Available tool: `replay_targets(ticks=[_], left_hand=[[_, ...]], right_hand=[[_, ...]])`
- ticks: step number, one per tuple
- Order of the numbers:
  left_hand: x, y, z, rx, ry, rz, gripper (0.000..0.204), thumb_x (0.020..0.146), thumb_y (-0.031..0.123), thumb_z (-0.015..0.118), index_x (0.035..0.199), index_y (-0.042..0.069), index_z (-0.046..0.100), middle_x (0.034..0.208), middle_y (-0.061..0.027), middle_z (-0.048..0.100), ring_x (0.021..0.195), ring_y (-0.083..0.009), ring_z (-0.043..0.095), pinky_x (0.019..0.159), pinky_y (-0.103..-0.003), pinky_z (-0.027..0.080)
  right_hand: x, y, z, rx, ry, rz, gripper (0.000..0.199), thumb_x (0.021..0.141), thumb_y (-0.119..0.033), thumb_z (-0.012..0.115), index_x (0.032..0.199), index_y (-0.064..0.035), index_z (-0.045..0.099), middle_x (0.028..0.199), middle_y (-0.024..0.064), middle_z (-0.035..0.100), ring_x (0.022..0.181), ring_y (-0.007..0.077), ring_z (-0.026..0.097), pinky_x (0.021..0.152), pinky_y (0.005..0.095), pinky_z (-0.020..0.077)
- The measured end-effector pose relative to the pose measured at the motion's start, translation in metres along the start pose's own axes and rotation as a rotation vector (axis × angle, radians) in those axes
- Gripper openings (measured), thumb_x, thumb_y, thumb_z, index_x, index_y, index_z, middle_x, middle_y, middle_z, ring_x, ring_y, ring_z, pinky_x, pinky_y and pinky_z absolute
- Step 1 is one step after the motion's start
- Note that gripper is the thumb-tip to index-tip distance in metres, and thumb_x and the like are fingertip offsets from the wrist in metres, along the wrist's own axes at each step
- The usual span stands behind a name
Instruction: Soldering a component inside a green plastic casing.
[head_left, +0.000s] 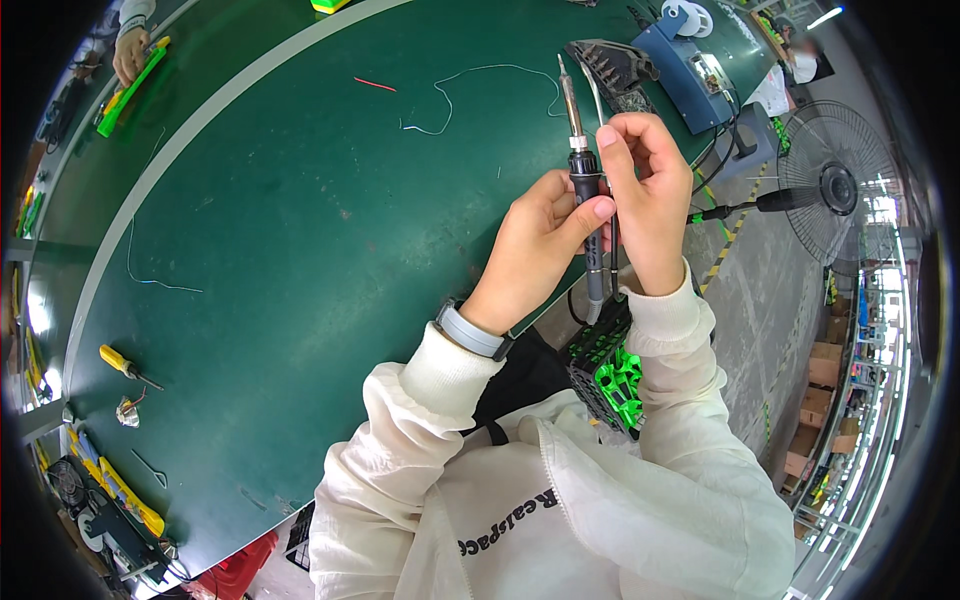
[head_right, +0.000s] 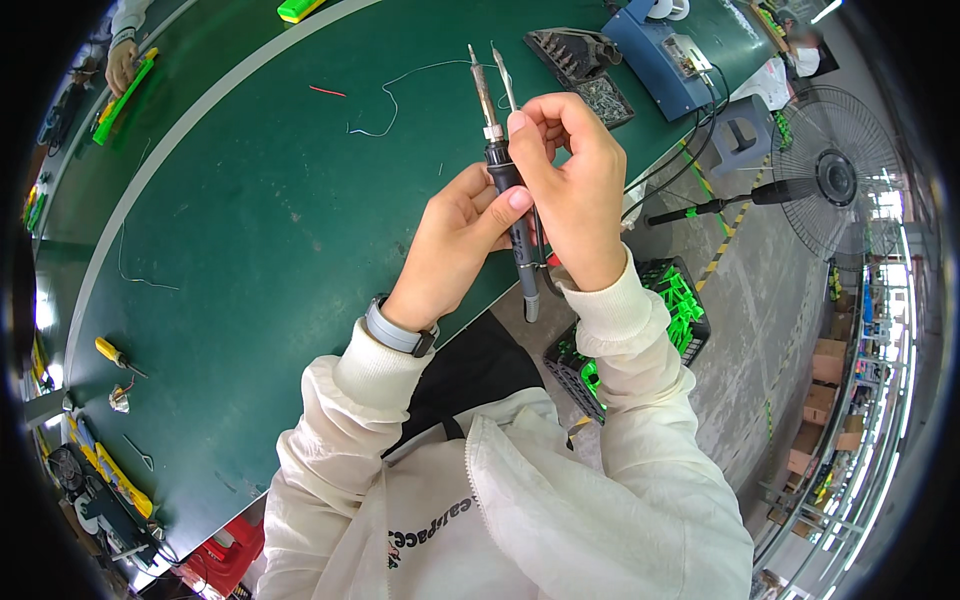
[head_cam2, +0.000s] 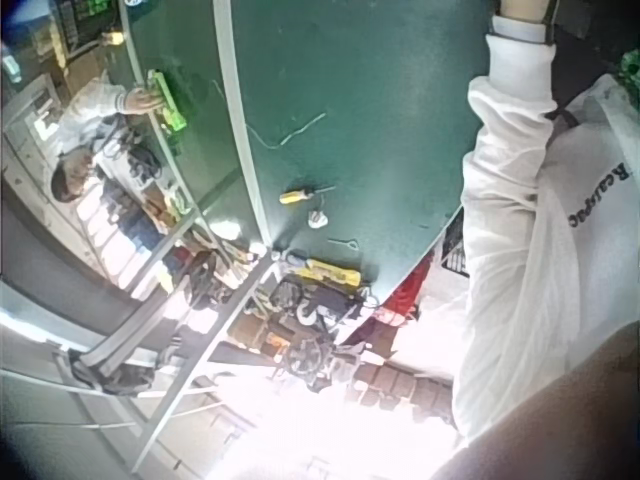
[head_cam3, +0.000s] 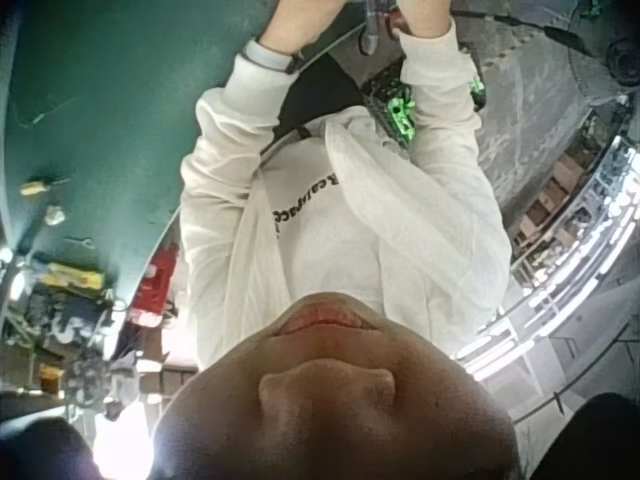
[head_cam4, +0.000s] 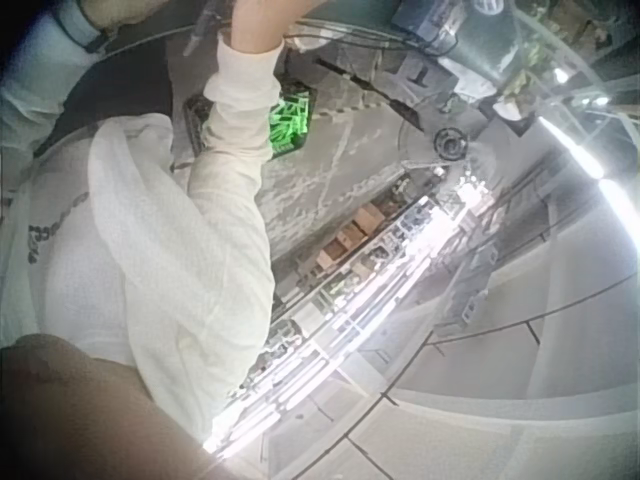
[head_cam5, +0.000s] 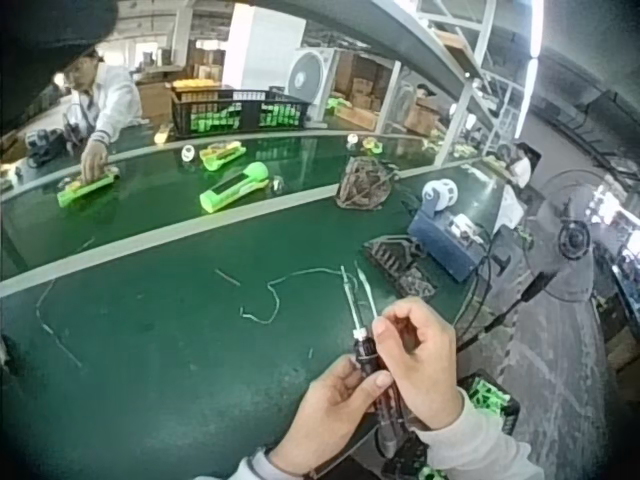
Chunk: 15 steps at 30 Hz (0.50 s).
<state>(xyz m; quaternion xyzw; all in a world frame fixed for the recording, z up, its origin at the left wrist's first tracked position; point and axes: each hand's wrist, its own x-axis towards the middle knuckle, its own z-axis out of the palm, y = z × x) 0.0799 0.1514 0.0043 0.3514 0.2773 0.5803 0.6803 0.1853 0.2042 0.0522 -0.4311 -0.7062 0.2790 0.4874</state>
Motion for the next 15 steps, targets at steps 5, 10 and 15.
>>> replay_targets(ticks=[5, 10, 15], left_hand=[[0.0003, 0.0015, 0.0028, -0.062, 0.036, 0.014, 0.022, 0.093, 0.014, 0.057, 0.104, -0.004, 0.050, 0.088, -0.0054, 0.063, 0.077, -0.0076, 0.059, 0.066, -0.023, 0.049], [-0.0001, 0.0036, 0.0021, -0.083, 0.025, -0.006, 0.023, 0.093, 0.014, 0.057, 0.106, -0.003, 0.050, 0.091, -0.0042, 0.063, 0.078, -0.0072, 0.058, 0.067, -0.023, 0.049], [0.0005, 0.0031, -0.0023, -0.054, -0.032, 0.008, 0.034, 0.094, 0.020, 0.055, 0.119, -0.001, 0.048, 0.101, -0.0045, 0.062, 0.086, -0.0083, 0.060, 0.075, -0.025, 0.050]], right_hand=[[0.0001, -0.0020, 0.0014, -0.009, -0.003, 0.014, 0.010, 0.085, -0.007, 0.061, 0.085, 0.0024, 0.057, 0.073, 0.0041, 0.059, 0.065, 0.0091, 0.052, 0.062, 0.0237, 0.0449], [-0.0004, -0.0025, 0.0029, -0.019, 0.000, 0.018, 0.010, 0.086, -0.007, 0.060, 0.086, 0.0023, 0.057, 0.074, 0.0047, 0.060, 0.065, 0.0104, 0.053, 0.063, 0.0244, 0.0454], [-0.0008, -0.0032, 0.0032, -0.033, -0.009, -0.020, 0.011, 0.087, -0.009, 0.060, 0.086, 0.0021, 0.056, 0.074, 0.0058, 0.059, 0.065, 0.0120, 0.054, 0.064, 0.0252, 0.0458]])
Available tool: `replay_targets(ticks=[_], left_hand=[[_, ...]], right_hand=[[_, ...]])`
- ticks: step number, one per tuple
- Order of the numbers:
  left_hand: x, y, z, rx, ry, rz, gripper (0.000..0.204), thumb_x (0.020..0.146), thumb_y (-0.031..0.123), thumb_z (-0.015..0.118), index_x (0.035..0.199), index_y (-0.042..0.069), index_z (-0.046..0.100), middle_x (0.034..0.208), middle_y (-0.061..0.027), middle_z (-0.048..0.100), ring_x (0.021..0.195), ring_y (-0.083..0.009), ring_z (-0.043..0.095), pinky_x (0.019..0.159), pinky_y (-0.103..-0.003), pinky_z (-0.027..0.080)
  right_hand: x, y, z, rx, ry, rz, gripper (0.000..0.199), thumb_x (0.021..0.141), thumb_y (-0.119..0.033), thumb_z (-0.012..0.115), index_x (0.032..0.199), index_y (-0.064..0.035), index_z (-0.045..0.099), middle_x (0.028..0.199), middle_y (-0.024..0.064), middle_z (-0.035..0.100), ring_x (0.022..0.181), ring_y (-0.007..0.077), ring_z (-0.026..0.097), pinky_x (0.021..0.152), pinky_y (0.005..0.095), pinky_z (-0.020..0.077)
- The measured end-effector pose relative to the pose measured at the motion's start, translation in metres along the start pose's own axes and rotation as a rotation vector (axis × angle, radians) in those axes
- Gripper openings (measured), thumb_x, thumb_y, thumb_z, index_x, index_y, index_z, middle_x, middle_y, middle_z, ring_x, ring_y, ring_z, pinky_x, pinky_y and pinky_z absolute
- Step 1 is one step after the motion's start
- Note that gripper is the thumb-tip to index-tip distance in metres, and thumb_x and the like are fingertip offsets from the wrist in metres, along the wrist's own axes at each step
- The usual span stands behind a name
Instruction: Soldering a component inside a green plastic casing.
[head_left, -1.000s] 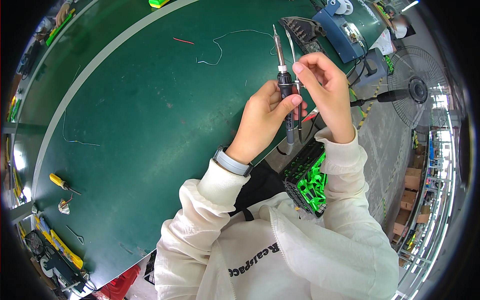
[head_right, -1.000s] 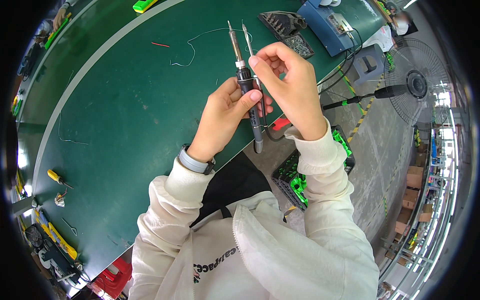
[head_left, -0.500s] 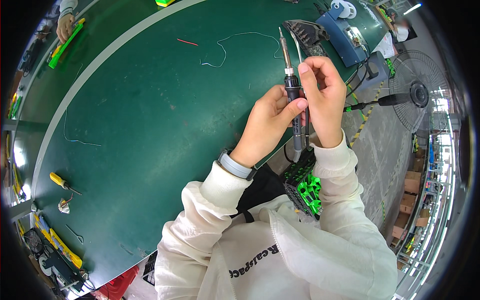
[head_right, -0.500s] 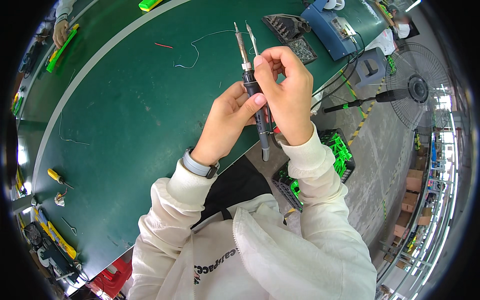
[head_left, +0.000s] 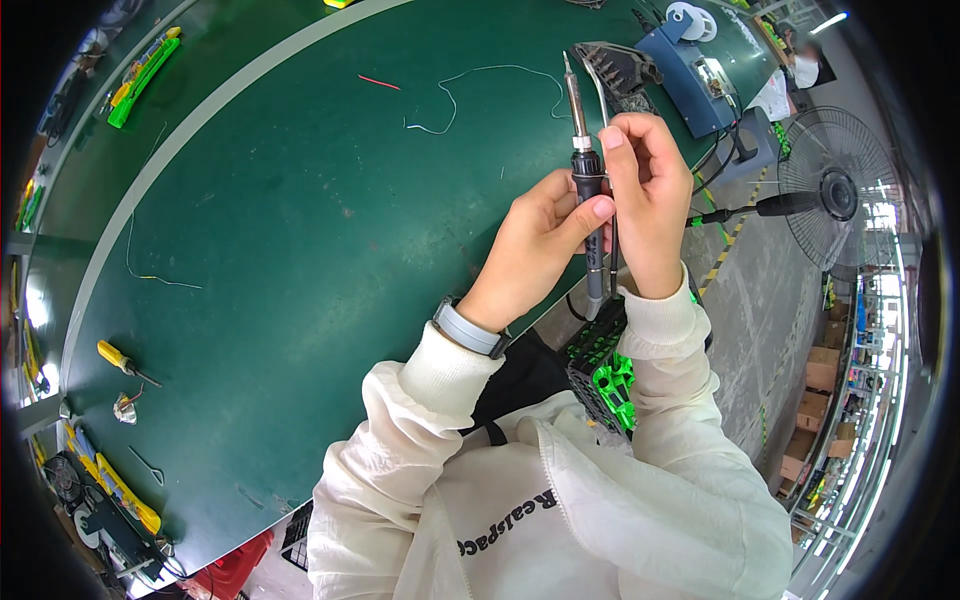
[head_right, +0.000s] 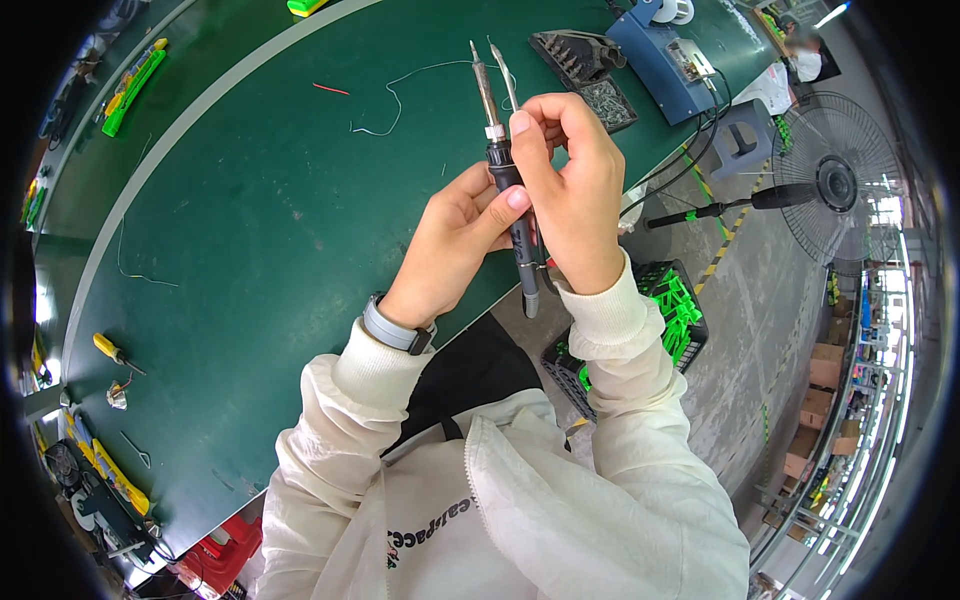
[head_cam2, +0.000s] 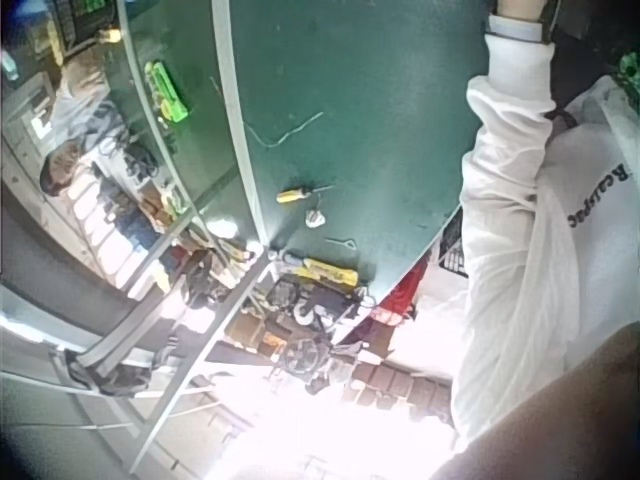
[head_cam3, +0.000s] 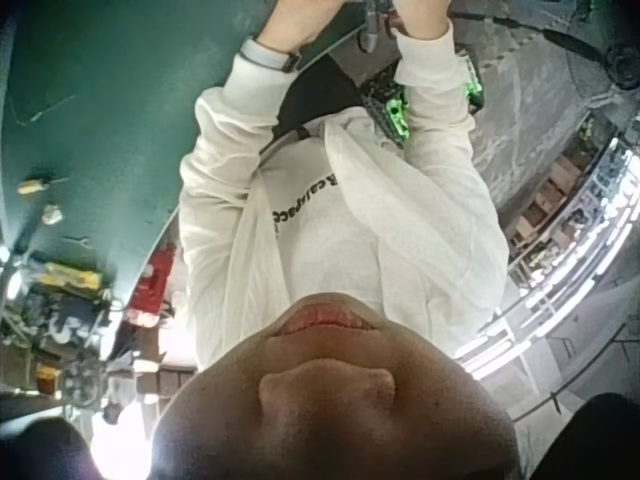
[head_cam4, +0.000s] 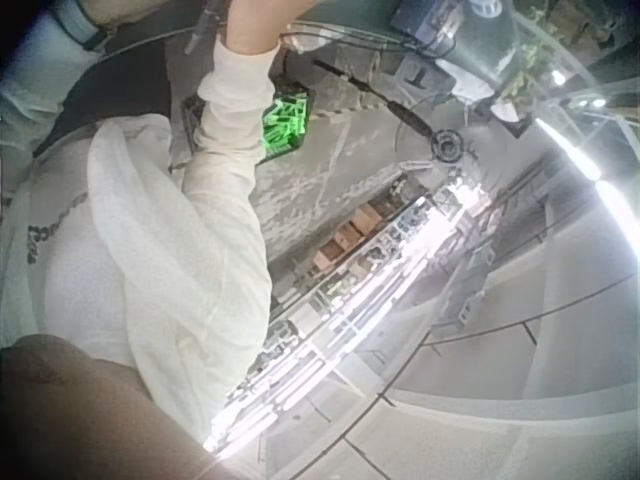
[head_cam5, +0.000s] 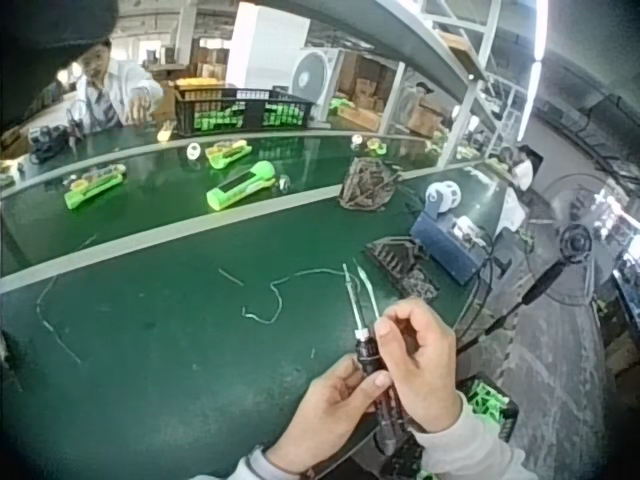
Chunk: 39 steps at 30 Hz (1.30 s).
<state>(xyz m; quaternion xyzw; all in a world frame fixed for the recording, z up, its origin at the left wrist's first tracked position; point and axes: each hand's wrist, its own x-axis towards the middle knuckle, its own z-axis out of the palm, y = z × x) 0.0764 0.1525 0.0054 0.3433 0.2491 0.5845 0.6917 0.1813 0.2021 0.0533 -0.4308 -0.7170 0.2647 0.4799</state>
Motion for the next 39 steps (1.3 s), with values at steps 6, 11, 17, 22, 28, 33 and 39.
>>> replay_targets(ticks=[6, 11, 17, 22, 28, 33, 39], left_hand=[[-0.0006, 0.0016, 0.0010, 0.017, -0.037, 0.012, 0.035, 0.096, 0.023, 0.050, 0.121, -0.001, 0.046, 0.107, -0.0063, 0.060, 0.093, -0.0099, 0.058, 0.080, -0.027, 0.050], [-0.0016, 0.0047, -0.0005, 0.060, -0.054, 0.010, 0.035, 0.099, 0.026, 0.045, 0.120, -0.001, 0.047, 0.108, -0.0058, 0.058, 0.096, -0.0114, 0.058, 0.084, -0.029, 0.050], [-0.0015, 0.0020, 0.0024, 0.036, -0.004, 0.036, 0.023, 0.099, 0.021, 0.045, 0.102, -0.001, 0.052, 0.089, -0.0018, 0.057, 0.081, -0.0072, 0.054, 0.074, -0.024, 0.048], [-0.0007, 0.0013, 0.0003, 0.097, -0.014, 0.045, 0.024, 0.099, 0.022, 0.044, 0.104, -0.001, 0.052, 0.089, -0.0013, 0.056, 0.082, -0.0075, 0.053, 0.073, -0.025, 0.047], [0.0004, -0.0021, 0.0006, 0.093, 0.018, 0.071, 0.022, 0.098, 0.020, 0.047, 0.096, -0.001, 0.053, 0.080, 0.0001, 0.055, 0.073, -0.0057, 0.048, 0.066, -0.023, 0.043], [0.0004, -0.0033, 0.0010, 0.094, 0.030, 0.073, 0.023, 0.098, 0.020, 0.047, 0.095, -0.001, 0.054, 0.079, -0.0001, 0.056, 0.072, -0.0058, 0.048, 0.066, -0.023, 0.043], [0.0002, -0.0035, 0.0024, 0.104, 0.032, 0.070, 0.023, 0.098, 0.020, 0.047, 0.093, -0.001, 0.054, 0.077, -0.0001, 0.055, 0.071, -0.0061, 0.047, 0.065, -0.023, 0.042]], right_hand=[[-0.0015, -0.0027, -0.0016, -0.026, -0.004, -0.063, 0.010, 0.088, -0.008, 0.058, 0.087, 0.0013, 0.054, 0.076, 0.0066, 0.057, 0.065, 0.0128, 0.053, 0.061, 0.0262, 0.0451], [-0.0011, -0.0056, -0.0047, -0.099, -0.022, -0.145, 0.009, 0.089, -0.007, 0.055, 0.088, 0.0000, 0.050, 0.079, 0.0064, 0.053, 0.063, 0.0133, 0.051, 0.059, 0.0267, 0.0441], [-0.0007, -0.0053, -0.0037, -0.168, -0.037, -0.229, 0.009, 0.091, -0.009, 0.052, 0.090, -0.0010, 0.048, 0.080, 0.0068, 0.050, 0.064, 0.0149, 0.050, 0.057, 0.0277, 0.0430], [-0.0027, -0.0056, -0.0030, -0.188, -0.061, -0.206, 0.007, 0.093, -0.008, 0.047, 0.092, -0.0017, 0.046, 0.083, 0.0083, 0.048, 0.068, 0.0176, 0.049, 0.061, 0.0296, 0.0427], [-0.0023, -0.0030, -0.0008, -0.146, -0.048, -0.221, 0.007, 0.094, -0.008, 0.046, 0.092, -0.0014, 0.045, 0.084, 0.0088, 0.047, 0.068, 0.0174, 0.048, 0.061, 0.0296, 0.0422], [-0.0029, 0.0010, -0.0012, -0.133, -0.047, -0.242, 0.007, 0.094, -0.008, 0.045, 0.093, -0.0015, 0.044, 0.083, 0.0086, 0.047, 0.068, 0.0165, 0.048, 0.061, 0.0299, 0.0418], [-0.0025, 0.0009, -0.0020, -0.129, -0.055, -0.237, 0.006, 0.093, -0.007, 0.046, 0.092, -0.0017, 0.044, 0.083, 0.0081, 0.046, 0.067, 0.0154, 0.047, 0.059, 0.0290, 0.0416]])
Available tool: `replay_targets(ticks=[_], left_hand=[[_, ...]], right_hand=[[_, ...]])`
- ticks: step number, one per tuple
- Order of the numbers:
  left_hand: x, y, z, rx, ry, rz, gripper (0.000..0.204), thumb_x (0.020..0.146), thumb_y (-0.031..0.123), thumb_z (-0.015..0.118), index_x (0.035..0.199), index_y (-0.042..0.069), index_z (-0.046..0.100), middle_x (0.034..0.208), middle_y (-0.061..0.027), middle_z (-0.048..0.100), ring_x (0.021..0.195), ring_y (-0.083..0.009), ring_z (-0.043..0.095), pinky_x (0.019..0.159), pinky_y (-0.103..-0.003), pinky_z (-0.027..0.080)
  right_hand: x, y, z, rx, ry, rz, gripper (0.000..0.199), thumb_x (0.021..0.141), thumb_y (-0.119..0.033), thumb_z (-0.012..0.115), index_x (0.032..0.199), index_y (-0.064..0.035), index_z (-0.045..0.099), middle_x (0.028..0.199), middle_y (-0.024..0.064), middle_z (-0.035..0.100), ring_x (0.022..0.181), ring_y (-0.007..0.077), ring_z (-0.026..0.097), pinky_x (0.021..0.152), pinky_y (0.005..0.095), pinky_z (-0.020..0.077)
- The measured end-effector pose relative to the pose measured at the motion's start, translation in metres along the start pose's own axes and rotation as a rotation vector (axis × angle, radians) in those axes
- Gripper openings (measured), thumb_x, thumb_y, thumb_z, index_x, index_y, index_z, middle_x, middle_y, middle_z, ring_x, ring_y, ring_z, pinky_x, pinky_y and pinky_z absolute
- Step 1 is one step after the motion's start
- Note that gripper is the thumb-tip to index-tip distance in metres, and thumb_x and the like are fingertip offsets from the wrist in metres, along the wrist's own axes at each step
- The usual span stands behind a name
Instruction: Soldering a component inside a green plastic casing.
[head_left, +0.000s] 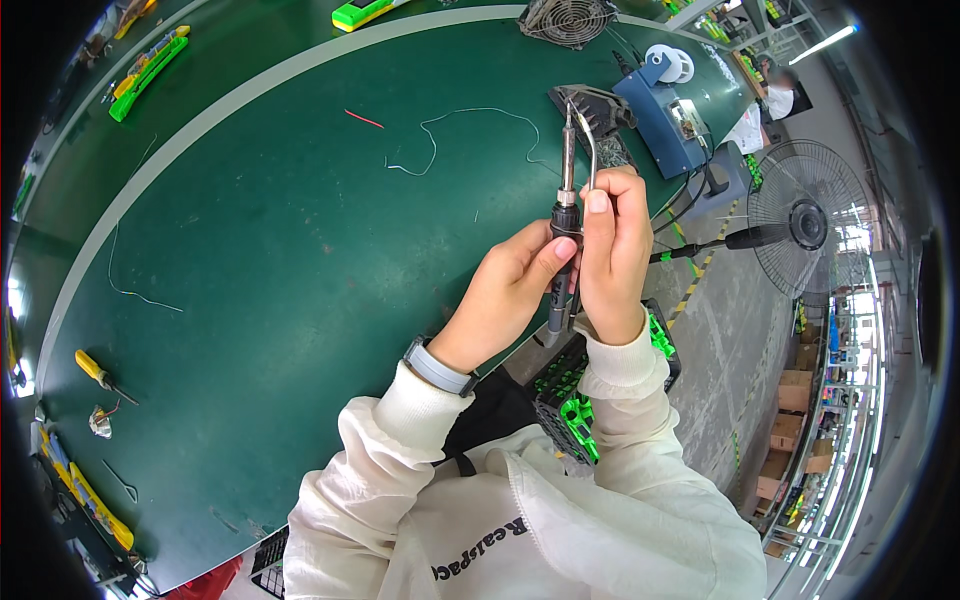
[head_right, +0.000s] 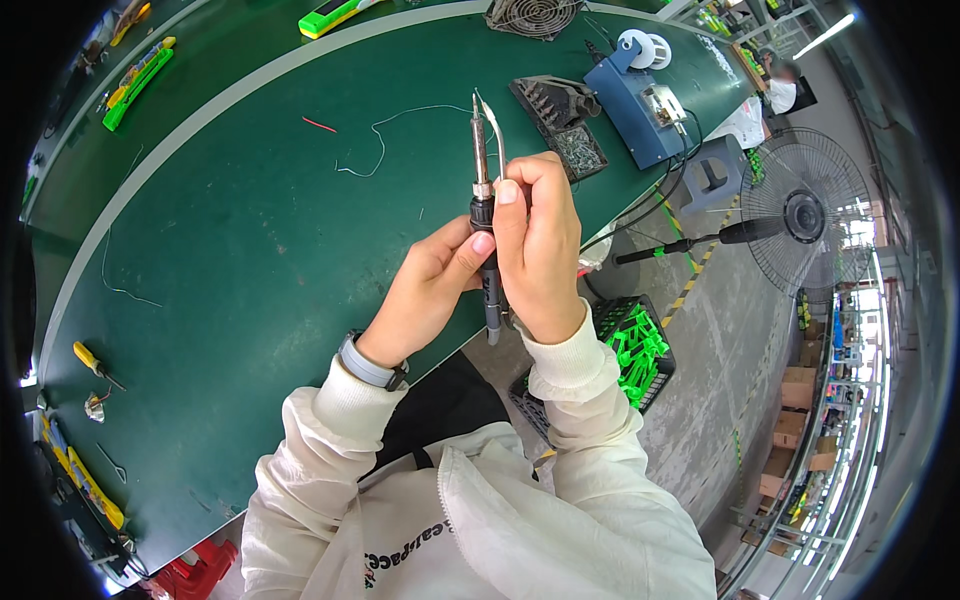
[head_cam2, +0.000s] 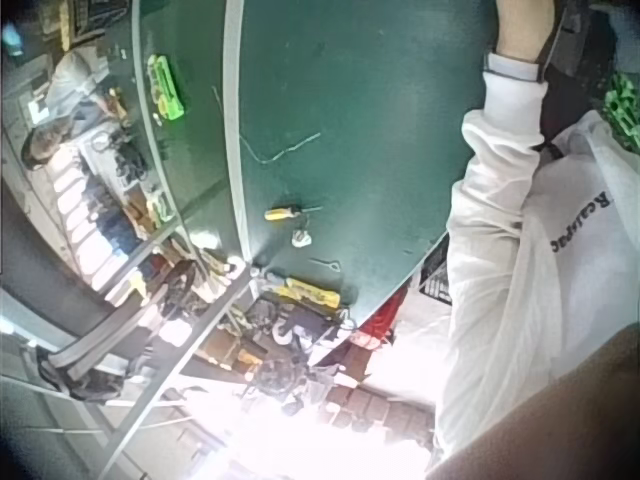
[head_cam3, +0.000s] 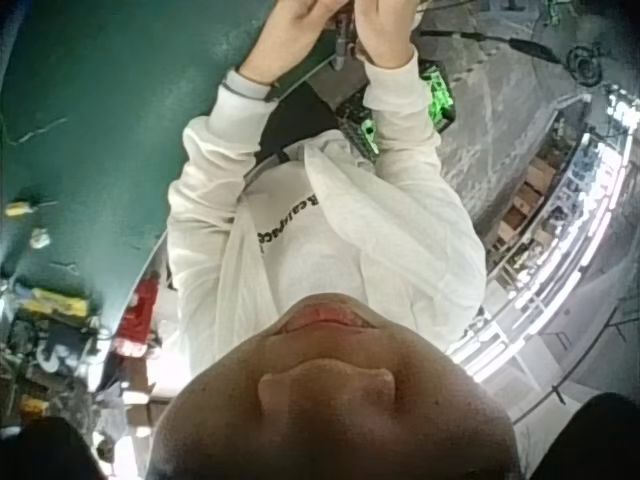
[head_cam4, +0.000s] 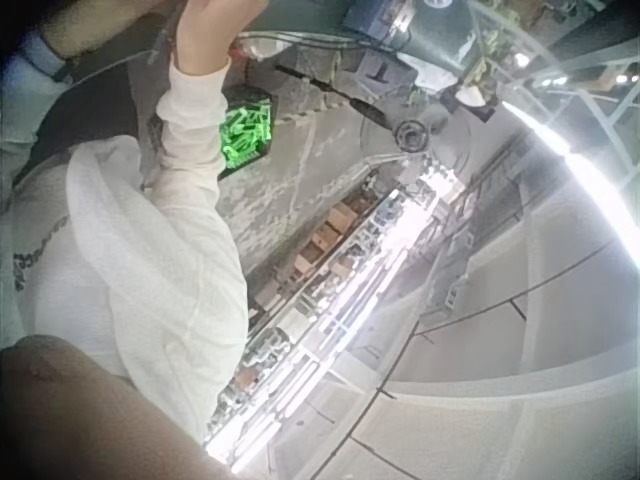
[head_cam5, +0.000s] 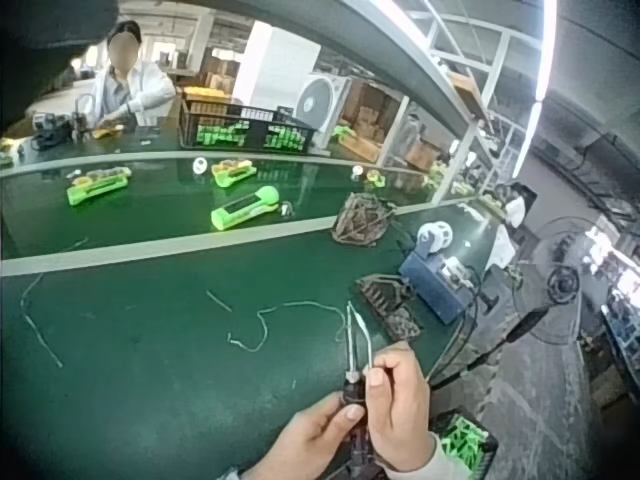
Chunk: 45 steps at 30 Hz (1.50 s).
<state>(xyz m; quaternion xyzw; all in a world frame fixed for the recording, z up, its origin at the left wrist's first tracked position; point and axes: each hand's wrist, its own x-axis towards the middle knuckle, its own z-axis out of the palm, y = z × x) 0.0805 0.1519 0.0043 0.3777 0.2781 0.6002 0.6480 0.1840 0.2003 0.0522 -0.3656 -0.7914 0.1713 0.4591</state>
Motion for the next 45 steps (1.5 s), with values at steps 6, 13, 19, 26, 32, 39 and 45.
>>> replay_targets(ticks=[6, 13, 19, 26, 32, 39, 45], left_hand=[[0.000, 0.003, -0.007, 0.105, -0.058, -0.032, 0.028, 0.099, 0.025, 0.044, 0.101, -0.001, 0.053, 0.091, -0.0015, 0.058, 0.085, -0.0069, 0.057, 0.077, -0.026, 0.051], [0.000, 0.002, 0.000, 0.060, 0.003, 0.030, 0.024, 0.099, 0.020, 0.046, 0.089, -0.001, 0.053, 0.073, -0.0012, 0.055, 0.068, -0.0072, 0.048, 0.063, -0.024, 0.042], [0.001, 0.000, -0.002, 0.091, 0.016, 0.040, 0.024, 0.098, 0.020, 0.046, 0.089, -0.001, 0.053, 0.072, -0.0018, 0.055, 0.066, -0.0073, 0.048, 0.061, -0.025, 0.042], [0.002, -0.002, -0.001, 0.133, 0.044, 0.028, 0.024, 0.098, 0.019, 0.046, 0.087, -0.002, 0.051, 0.070, -0.0035, 0.056, 0.064, -0.0087, 0.049, 0.059, -0.026, 0.042], [0.002, -0.005, 0.000, 0.159, 0.116, 0.079, 0.022, 0.098, 0.018, 0.046, 0.089, -0.001, 0.049, 0.070, -0.0070, 0.057, 0.063, -0.0125, 0.052, 0.059, -0.028, 0.043], [0.003, -0.014, 0.002, 0.152, 0.126, 0.093, 0.023, 0.098, 0.020, 0.045, 0.089, -0.001, 0.047, 0.066, -0.0082, 0.049, 0.058, -0.0137, 0.042, 0.055, -0.030, 0.039], [0.003, -0.013, -0.001, 0.202, 0.117, 0.065, 0.024, 0.098, 0.020, 0.046, 0.086, -0.001, 0.047, 0.063, -0.0083, 0.046, 0.057, -0.0137, 0.041, 0.054, -0.031, 0.038]], right_hand=[[0.001, -0.002, 0.002, 0.000, -0.006, 0.018, 0.009, 0.091, -0.007, 0.051, 0.090, -0.0022, 0.044, 0.082, 0.0064, 0.047, 0.065, 0.0127, 0.047, 0.055, 0.0266, 0.0408], [0.000, -0.004, 0.002, -0.032, 0.007, 0.033, 0.010, 0.093, -0.009, 0.051, 0.090, -0.0021, 0.044, 0.081, 0.0064, 0.047, 0.063, 0.0130, 0.047, 0.055, 0.0269, 0.0407], [0.000, -0.002, 0.002, -0.068, 0.008, -0.008, 0.009, 0.094, -0.009, 0.048, 0.091, -0.0017, 0.045, 0.081, 0.0081, 0.047, 0.064, 0.0166, 0.047, 0.056, 0.0292, 0.0403], [0.001, -0.004, 0.002, -0.112, 0.013, -0.023, 0.009, 0.094, -0.009, 0.047, 0.090, -0.0017, 0.045, 0.079, 0.0084, 0.046, 0.063, 0.0179, 0.047, 0.056, 0.0312, 0.0402], [0.003, -0.007, 0.004, -0.154, 0.002, 0.015, 0.009, 0.092, -0.008, 0.047, 0.087, -0.0012, 0.045, 0.079, 0.0097, 0.046, 0.062, 0.0209, 0.049, 0.056, 0.0321, 0.0406], [0.001, -0.004, 0.010, -0.178, 0.050, -0.025, 0.009, 0.092, -0.008, 0.048, 0.086, -0.0011, 0.045, 0.078, 0.0096, 0.047, 0.063, 0.0215, 0.050, 0.057, 0.0326, 0.0410], [-0.001, -0.003, 0.010, -0.165, 0.053, -0.010, 0.007, 0.091, -0.007, 0.047, 0.087, -0.0012, 0.046, 0.078, 0.0097, 0.047, 0.063, 0.0214, 0.050, 0.057, 0.0324, 0.0411]])
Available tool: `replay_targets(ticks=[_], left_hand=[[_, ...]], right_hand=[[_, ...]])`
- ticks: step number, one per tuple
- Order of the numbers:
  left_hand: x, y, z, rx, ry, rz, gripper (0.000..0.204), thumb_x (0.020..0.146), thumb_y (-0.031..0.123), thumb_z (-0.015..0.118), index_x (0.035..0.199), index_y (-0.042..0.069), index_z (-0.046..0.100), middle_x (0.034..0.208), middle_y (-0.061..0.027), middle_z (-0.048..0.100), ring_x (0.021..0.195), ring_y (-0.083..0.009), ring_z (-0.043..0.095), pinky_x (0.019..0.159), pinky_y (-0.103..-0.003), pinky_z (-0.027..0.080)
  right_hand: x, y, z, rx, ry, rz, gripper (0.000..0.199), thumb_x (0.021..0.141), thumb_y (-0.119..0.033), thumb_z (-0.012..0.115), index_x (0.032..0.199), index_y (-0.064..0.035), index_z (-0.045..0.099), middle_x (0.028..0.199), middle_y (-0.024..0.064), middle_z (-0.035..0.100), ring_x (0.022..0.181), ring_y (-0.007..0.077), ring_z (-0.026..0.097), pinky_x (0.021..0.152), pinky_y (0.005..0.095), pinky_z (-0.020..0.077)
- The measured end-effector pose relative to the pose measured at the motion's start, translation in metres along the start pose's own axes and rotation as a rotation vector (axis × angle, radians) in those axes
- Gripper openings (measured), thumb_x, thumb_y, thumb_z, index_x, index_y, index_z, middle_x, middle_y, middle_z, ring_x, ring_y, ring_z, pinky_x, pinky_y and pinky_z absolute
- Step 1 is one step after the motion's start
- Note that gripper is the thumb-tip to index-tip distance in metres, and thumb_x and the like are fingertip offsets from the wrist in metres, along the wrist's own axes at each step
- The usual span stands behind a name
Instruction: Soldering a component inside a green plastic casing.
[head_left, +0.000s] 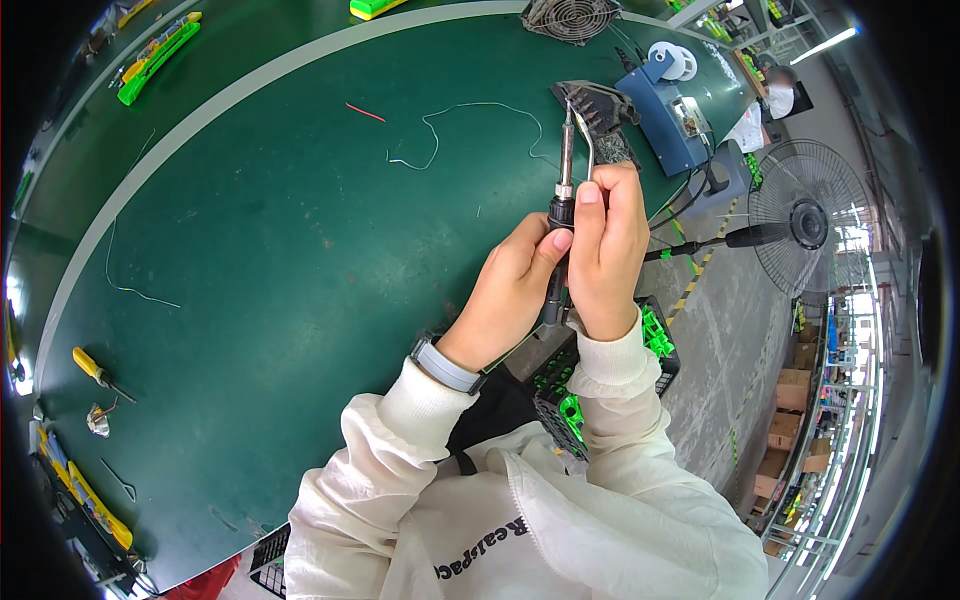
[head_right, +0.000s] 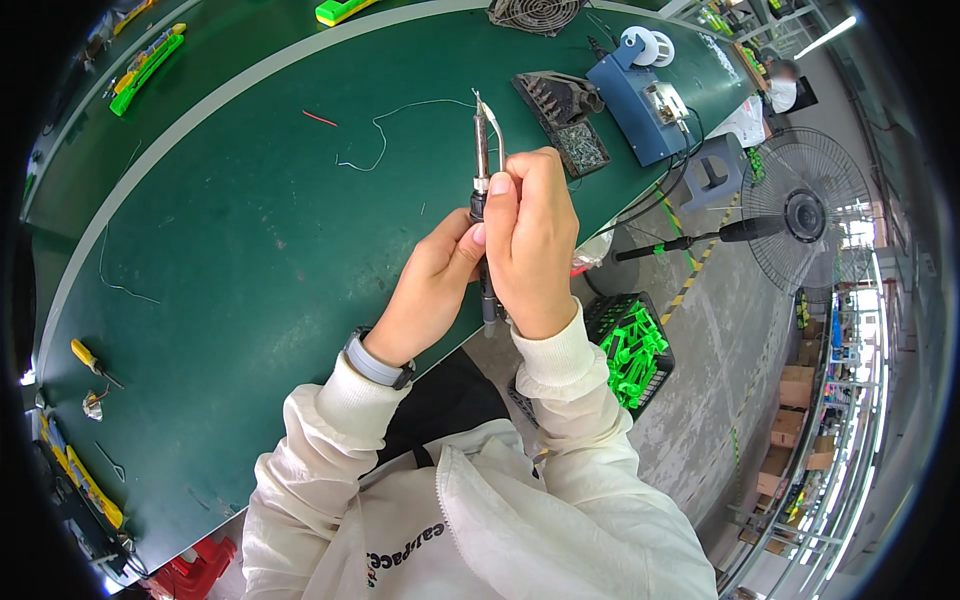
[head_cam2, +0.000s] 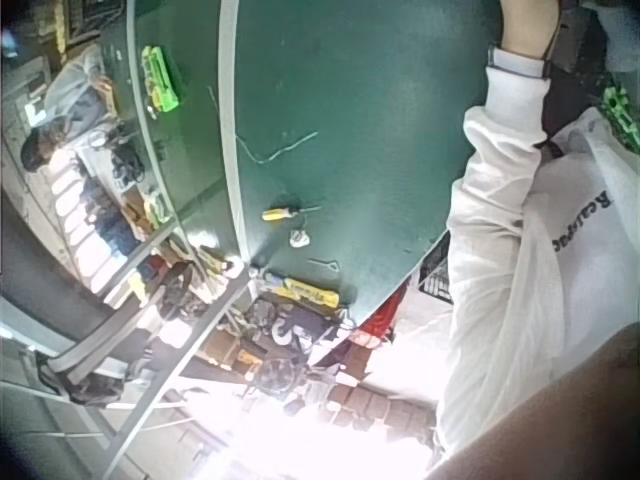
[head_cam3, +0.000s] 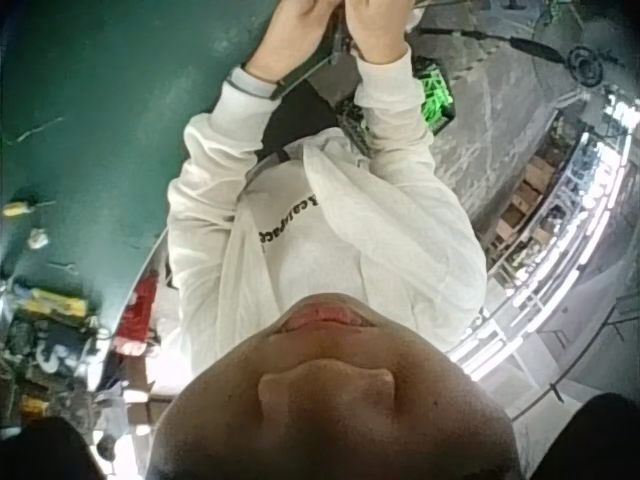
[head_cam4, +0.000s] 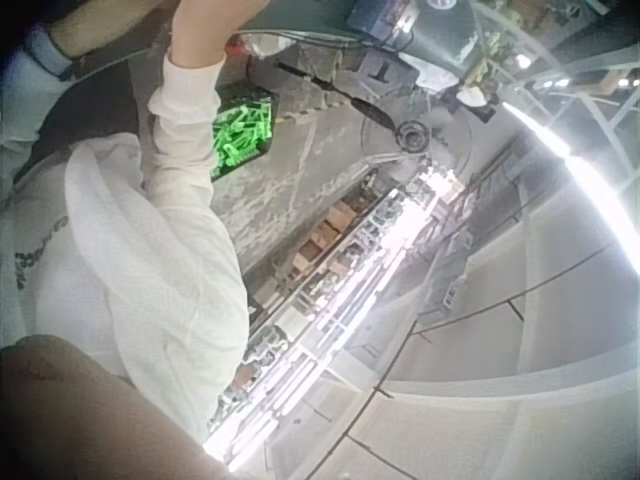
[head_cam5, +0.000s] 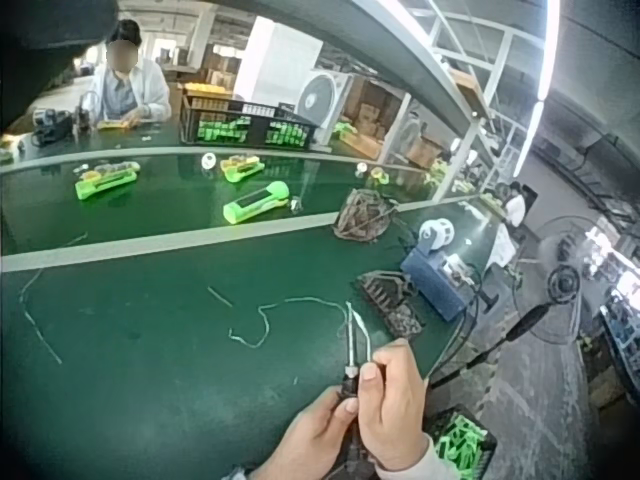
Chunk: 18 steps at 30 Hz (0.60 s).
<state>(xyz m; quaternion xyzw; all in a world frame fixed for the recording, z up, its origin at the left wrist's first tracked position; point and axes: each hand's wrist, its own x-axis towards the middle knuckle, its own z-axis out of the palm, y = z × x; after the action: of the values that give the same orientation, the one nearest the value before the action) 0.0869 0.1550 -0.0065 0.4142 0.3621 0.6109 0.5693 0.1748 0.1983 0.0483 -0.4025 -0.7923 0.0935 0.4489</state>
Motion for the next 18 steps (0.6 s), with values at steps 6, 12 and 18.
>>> replay_targets(ticks=[6, 12, 18], left_hand=[[0.0004, 0.0012, 0.0002, 0.043, 0.018, 0.016, 0.023, 0.097, 0.019, 0.047, 0.086, -0.001, 0.047, 0.062, -0.0094, 0.046, 0.056, -0.0139, 0.040, 0.053, -0.031, 0.038], [0.0008, 0.0014, -0.0003, 0.062, 0.039, 0.023, 0.022, 0.097, 0.018, 0.047, 0.088, -0.001, 0.049, 0.063, -0.0103, 0.047, 0.056, -0.0147, 0.041, 0.054, -0.031, 0.038], [0.0006, 0.0000, 0.0005, 0.065, 0.040, 0.024, 0.020, 0.096, 0.017, 0.047, 0.089, -0.001, 0.049, 0.063, -0.0108, 0.048, 0.055, -0.0150, 0.041, 0.053, -0.031, 0.038]], right_hand=[[-0.0009, -0.0010, 0.0011, -0.024, 0.021, 0.010, 0.006, 0.090, -0.006, 0.048, 0.086, -0.0012, 0.046, 0.077, 0.0098, 0.047, 0.062, 0.0219, 0.050, 0.057, 0.0329, 0.0414], [-0.0028, -0.0017, 0.0035, -0.056, 0.036, 0.011, 0.006, 0.090, -0.005, 0.048, 0.086, -0.0013, 0.045, 0.077, 0.0098, 0.047, 0.062, 0.0225, 0.050, 0.057, 0.0341, 0.0416], [-0.0057, 0.0013, 0.0056, -0.055, 0.050, 0.041, 0.007, 0.091, -0.006, 0.048, 0.087, -0.0012, 0.044, 0.077, 0.0100, 0.046, 0.062, 0.0232, 0.050, 0.057, 0.0348, 0.0414]])
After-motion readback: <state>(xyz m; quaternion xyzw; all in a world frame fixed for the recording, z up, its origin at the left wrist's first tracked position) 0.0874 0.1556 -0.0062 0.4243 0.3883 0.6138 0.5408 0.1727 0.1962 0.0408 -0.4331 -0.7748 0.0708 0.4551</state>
